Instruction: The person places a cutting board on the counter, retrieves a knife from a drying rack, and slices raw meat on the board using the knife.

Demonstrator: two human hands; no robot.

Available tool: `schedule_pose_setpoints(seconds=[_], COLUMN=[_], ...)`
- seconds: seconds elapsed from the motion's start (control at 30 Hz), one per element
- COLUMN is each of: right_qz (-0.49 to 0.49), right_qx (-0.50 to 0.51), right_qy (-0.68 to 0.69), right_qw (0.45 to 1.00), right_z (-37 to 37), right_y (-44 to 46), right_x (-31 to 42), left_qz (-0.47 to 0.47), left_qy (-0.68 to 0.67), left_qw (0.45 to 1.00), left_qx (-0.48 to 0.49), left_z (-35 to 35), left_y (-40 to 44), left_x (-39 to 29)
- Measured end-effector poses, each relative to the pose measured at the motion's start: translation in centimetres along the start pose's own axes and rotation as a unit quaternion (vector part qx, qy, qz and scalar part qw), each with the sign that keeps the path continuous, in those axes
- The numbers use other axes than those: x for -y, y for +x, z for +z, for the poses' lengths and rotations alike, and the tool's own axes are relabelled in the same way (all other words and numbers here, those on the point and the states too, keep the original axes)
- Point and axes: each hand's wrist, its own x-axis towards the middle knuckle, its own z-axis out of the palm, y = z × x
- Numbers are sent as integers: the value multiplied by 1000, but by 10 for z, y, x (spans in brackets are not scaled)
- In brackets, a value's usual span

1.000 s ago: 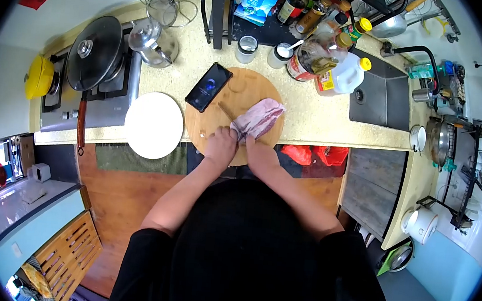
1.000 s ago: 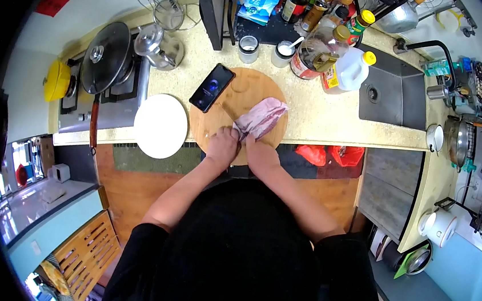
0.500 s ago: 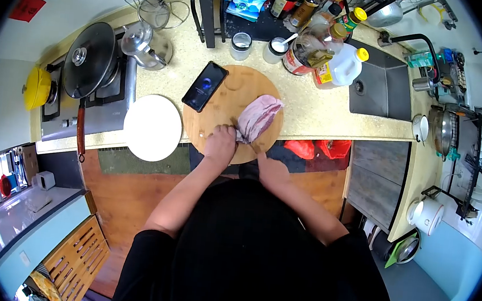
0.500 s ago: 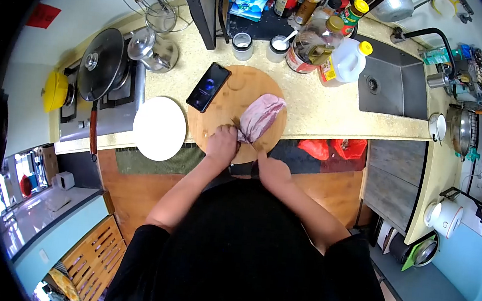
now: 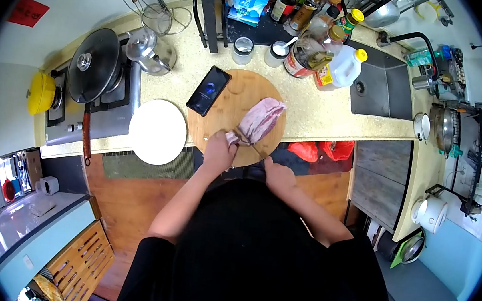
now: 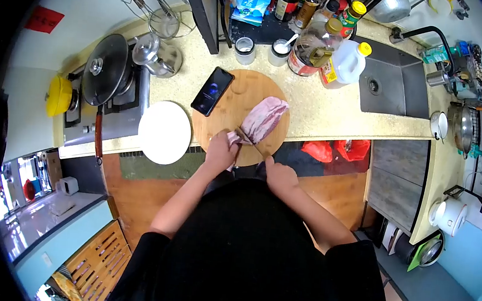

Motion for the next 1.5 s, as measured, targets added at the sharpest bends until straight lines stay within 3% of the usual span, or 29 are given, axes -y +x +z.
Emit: schedule_pose_setpoints(seconds=[0.1, 0.23, 0.37, 0.47, 0.6, 0.73, 0.8, 0.87, 0.97, 1.07, 1.17, 1.3, 1.5], right_qz=[13, 35, 32, 24, 14, 22, 26, 37, 40, 30, 13, 14, 69], right_qx=[-41, -67, -52, -43, -70, -47, -54, -64, -95, -140, -168, -135, -120], right_qy=[45, 82, 76, 69, 48, 62, 64, 77, 112, 153, 179, 204, 188], right_qw=[998, 994, 995, 996, 996, 997, 996, 994, 988, 978, 969, 969, 972], right_z=[1, 9, 6, 8, -1, 8, 4, 1, 10, 9, 8, 16, 22], right_y=[0, 2, 1, 17, 35, 12, 0, 1, -2, -9, -12, -7, -6], right_x=[-6, 0, 13, 23, 32, 7, -1, 1, 9, 22, 32, 38, 39], left_qz=[-51, -123, -126, -89, -162, -206, -187, -138, -134, -47, -11, 147, 201], left_qy=[-198, -394, -357, -267, -408, -516, -565, -568, -370, -219, -125, -53, -23], left_qw=[979, 910, 925, 959, 898, 831, 801, 805, 917, 971, 987, 987, 979], left_qx=[19, 20, -11, 38, -20, 34, 71, 100, 63, -78, -99, -47, 10], left_z=[-14, -8, -14, -35, -51, -40, -3, 10, 4, -9, -12, -20, -14], left_y=[-2, 1, -16, -31, -38, -10, 7, 19, 25, 17, 5, -20, -25], left_x=[-1, 0, 8, 1, -8, -4, 13, 15, 18, 11, 15, 2, 17])
